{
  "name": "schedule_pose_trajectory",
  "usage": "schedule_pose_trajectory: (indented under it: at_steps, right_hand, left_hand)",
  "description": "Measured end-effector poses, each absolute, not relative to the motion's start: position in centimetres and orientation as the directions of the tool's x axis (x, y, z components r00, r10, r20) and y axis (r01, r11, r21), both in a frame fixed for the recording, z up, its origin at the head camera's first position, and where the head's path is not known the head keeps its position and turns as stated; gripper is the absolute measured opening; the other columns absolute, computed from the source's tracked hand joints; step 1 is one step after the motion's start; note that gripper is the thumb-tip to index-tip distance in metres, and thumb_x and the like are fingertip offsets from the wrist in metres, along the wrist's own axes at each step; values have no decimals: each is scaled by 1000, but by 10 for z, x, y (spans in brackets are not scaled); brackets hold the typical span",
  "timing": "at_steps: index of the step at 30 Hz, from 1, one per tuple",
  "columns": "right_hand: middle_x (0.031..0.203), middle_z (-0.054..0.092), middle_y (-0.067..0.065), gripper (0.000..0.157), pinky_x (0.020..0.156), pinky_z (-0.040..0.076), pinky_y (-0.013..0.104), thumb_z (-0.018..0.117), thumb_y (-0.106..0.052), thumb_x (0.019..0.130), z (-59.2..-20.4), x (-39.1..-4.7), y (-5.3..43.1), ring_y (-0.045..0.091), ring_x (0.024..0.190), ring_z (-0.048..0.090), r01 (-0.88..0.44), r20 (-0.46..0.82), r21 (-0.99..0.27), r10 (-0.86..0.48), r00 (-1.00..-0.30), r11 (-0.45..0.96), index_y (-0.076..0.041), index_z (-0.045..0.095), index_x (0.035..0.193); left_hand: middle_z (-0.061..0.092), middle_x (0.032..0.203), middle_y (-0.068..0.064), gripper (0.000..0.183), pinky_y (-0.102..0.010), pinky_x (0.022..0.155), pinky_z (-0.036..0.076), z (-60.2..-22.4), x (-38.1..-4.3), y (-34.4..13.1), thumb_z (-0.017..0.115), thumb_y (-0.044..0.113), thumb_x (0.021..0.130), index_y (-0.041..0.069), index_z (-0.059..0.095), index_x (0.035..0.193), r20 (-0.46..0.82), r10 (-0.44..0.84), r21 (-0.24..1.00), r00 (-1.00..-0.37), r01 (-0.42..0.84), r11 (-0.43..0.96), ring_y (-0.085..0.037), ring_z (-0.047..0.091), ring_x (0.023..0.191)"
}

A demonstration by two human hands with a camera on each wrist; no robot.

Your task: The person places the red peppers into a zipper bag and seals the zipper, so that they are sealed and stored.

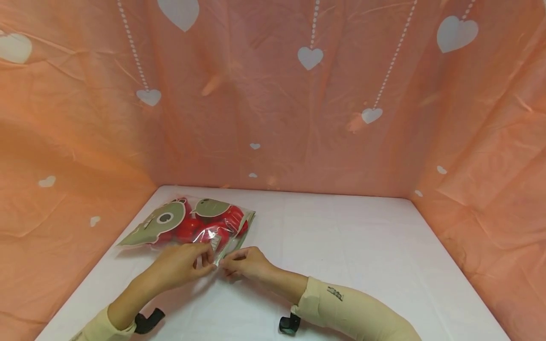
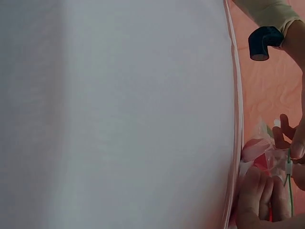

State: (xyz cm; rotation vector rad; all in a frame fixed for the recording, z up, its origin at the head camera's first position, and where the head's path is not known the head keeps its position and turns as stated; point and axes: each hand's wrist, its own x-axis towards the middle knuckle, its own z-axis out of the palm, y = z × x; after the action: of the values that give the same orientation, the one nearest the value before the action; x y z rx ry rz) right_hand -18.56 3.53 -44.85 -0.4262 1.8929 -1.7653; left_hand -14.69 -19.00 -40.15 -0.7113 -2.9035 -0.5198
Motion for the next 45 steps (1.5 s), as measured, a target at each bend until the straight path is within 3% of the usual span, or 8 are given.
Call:
schedule_pose_trajectory:
  at_steps: [5,25,37,45]
  right_hand:
    - [86,76,5,22,75,63,31,74,-9,101,-449,-186,31,12,71,71,96,-139,-990,-544,-827,107,11,75,108]
    - [84,78,9,17,73,63,32,78,-8,98,-449,-188,21,13,68,72,112,-153,-988,-524,-838,109,8,76,105]
    - [86,79,13,17,71,62,29,80,-8,96,-448,-191,18,12,71,73,72,-156,-981,-500,-852,182,8,76,100]
    - [85,79,11,17,68,59,25,80,-12,96,-445,-196,17,9,70,72,34,-141,-975,-495,-857,219,5,77,98]
  left_hand:
    - [61,79,20,25,-32,57,41,-404,-147,-188,87,30,87,29,62,85,171,409,283,-896,443,851,0,54,67]
    - [52,71,18,29,-30,54,39,-407,-147,-186,88,24,83,29,59,77,167,400,226,-901,430,874,0,50,65]
    - [56,73,18,26,-31,57,42,-409,-150,-188,82,17,86,28,60,80,152,398,287,-905,425,858,-3,52,67]
    - [51,73,17,27,-29,55,39,-410,-151,-190,78,14,89,27,56,80,153,406,337,-901,434,836,-2,47,67]
